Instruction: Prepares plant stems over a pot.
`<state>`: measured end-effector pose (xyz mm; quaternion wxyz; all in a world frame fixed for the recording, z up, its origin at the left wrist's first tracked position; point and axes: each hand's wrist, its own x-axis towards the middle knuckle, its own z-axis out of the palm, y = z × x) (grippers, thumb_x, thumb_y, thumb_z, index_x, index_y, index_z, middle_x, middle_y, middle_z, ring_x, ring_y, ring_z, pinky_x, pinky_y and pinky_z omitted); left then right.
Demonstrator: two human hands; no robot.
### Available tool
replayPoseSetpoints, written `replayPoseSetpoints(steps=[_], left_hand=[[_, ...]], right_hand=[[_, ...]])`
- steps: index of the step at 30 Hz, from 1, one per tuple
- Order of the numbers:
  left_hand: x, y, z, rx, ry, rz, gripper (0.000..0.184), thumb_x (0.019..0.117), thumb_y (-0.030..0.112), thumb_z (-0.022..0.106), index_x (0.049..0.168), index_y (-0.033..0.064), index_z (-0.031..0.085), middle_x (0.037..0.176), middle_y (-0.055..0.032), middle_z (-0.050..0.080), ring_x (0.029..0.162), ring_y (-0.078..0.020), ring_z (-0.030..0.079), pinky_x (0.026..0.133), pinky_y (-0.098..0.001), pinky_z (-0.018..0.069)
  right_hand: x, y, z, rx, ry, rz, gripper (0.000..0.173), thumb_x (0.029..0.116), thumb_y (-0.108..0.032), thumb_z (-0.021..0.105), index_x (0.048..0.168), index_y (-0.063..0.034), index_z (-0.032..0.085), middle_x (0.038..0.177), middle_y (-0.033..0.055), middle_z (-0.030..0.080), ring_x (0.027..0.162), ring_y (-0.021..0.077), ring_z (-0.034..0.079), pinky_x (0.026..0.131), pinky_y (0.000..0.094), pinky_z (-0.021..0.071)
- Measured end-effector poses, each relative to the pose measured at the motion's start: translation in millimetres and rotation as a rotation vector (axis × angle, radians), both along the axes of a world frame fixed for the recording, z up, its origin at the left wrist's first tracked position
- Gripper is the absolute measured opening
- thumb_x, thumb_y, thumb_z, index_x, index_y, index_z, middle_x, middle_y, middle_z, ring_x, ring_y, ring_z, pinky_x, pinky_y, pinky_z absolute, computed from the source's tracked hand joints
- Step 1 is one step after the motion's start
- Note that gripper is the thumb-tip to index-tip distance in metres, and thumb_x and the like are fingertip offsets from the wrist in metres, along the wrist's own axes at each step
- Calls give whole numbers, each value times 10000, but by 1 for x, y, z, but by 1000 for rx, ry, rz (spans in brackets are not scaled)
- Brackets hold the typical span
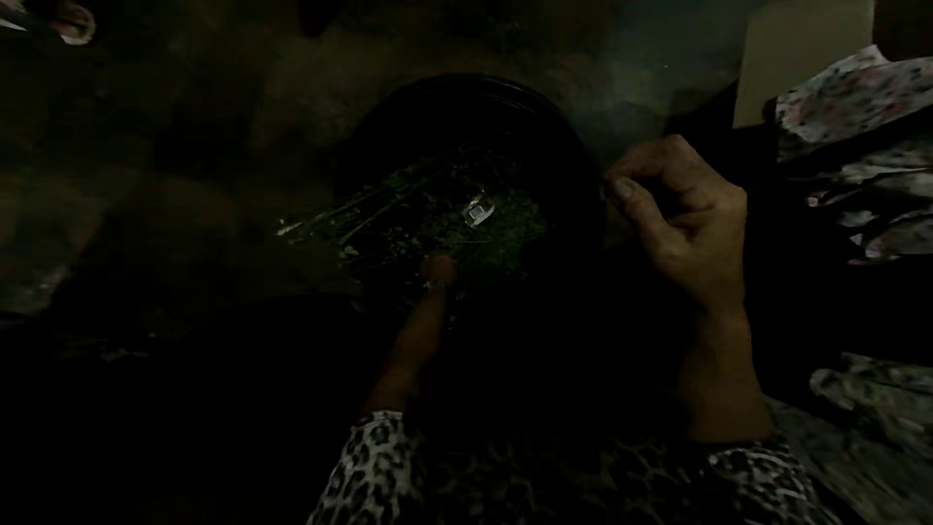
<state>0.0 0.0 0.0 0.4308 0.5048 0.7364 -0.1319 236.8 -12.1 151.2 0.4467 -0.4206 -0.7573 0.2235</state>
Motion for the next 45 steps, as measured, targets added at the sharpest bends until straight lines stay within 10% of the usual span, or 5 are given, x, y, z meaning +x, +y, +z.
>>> replayPoseSetpoints(steps=[6,20,31,39,45], left_hand=[[-39,16,-141,517,277,-138,399,947,45,638,1337,-28,599,1439,-271,513,1359,-499,439,1093,-678,348],[-67,27,-135,430,400,-283,295,960,63,628,1238,-28,665,1408,-233,564,1391,-453,427,1102,-613,372],[-74,35,-127,513,416,-235,431,964,55,627,1391,28,574,1471,-226,513,1403,-482,398,1128,-705,273],[-75,53,-79,406,477,-376,211,988,109,606,1123,-15,711,1287,-235,642,1268,-430,557,1144,-629,316],[-93,73,-40,342,354,-408,432,951,98,680,1349,-42,589,1429,-282,527,1339,-506,476,1054,-673,420]], right_hand=[[-1,-1,-2,-14,-1,20,153,1020,-76,586,990,43,678,1030,79,649,925,19,618,805,144,530],[1,-6,2,-49,-38,30,150,1020,-90,590,1025,25,687,1050,75,642,914,18,620,784,123,527],[2,-3,-5,-54,-7,61,167,1016,-109,607,1018,28,701,1011,79,664,926,34,644,845,166,554],[0,0,-7,-59,-27,71,183,1020,-146,607,1022,6,710,999,68,665,930,34,639,850,163,540],[-1,3,-11,-128,-113,93,206,1024,-212,606,1044,-39,716,990,58,661,874,51,632,803,200,538]])
